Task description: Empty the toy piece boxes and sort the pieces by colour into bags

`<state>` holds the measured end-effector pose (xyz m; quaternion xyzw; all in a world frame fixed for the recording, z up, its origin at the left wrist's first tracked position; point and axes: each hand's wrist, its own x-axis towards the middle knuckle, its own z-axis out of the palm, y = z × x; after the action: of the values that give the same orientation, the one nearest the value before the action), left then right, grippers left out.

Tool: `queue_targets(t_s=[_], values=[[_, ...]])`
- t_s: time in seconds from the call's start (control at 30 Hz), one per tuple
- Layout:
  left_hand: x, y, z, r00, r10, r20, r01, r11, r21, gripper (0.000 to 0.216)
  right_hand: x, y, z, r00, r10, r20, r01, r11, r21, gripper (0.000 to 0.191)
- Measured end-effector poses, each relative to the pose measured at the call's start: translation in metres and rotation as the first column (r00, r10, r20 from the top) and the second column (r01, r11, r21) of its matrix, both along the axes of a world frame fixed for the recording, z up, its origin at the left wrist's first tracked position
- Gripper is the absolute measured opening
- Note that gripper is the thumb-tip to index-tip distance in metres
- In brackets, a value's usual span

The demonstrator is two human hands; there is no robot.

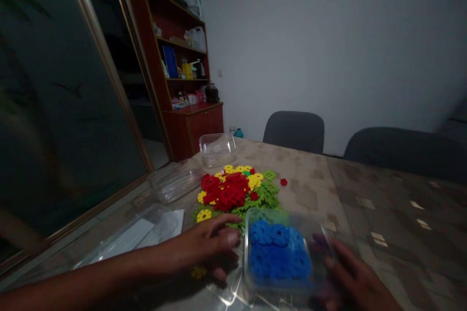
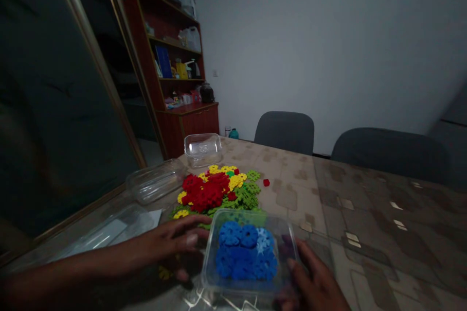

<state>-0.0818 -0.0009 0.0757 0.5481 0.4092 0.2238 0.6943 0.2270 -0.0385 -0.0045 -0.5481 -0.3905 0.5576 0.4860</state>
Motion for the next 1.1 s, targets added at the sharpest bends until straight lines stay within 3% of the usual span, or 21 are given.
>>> queue_targets(t_s=[0.13,0.23,0.37,0.47,0.53,0.63,0.8,0.97,1.1], values=[[0.015,0.02,-0.005,0.974,-0.07,0.215,0.104,0.983,-0.152,0.072,-0.026,0.01,0.012,0.999,0.043,-0.027,-0.042,0.999,0.02,0.066],[0.007,0.038,0.006,0.976,0.012,0.217,0.014,0.993,-0.118,0.065,-0.031,0.017,0.023,0.999,0.041,0.005,-0.041,0.997,0.064,0.064],[-0.018,0.071,0.026,0.964,0.244,0.102,-0.254,0.961,0.105,0.064,-0.026,0.023,0.023,0.998,0.003,0.069,-0.011,0.993,0.115,0.057],[-0.038,0.1,0.031,0.903,0.428,-0.014,-0.376,0.807,0.455,0.07,-0.02,0.024,0.015,0.999,-0.036,0.038,0.031,0.993,0.112,0.047],[-0.048,0.117,0.026,0.855,0.509,-0.105,-0.322,0.678,0.661,0.072,-0.016,0.024,0.012,0.998,-0.053,0.04,0.048,0.992,0.115,0.043],[-0.058,0.131,0.014,0.82,0.555,-0.142,-0.256,0.576,0.776,0.075,-0.012,0.025,0.012,0.996,-0.055,0.073,0.045,0.99,0.132,0.042],[-0.066,0.122,0.001,0.807,0.548,-0.221,-0.098,0.493,0.865,0.061,-0.009,0.027,0.015,0.996,-0.021,0.081,0.011,0.994,0.112,0.044],[-0.079,0.119,-0.003,0.745,0.548,-0.38,0.292,0.244,0.925,0.055,-0.007,0.031,0.005,0.999,0.033,0.035,-0.036,0.997,0.073,0.049],[-0.089,0.122,-0.006,0.697,0.568,-0.438,0.44,0.143,0.886,0.052,-0.002,0.035,-0.003,0.995,0.089,0.035,-0.092,0.992,0.085,0.045]])
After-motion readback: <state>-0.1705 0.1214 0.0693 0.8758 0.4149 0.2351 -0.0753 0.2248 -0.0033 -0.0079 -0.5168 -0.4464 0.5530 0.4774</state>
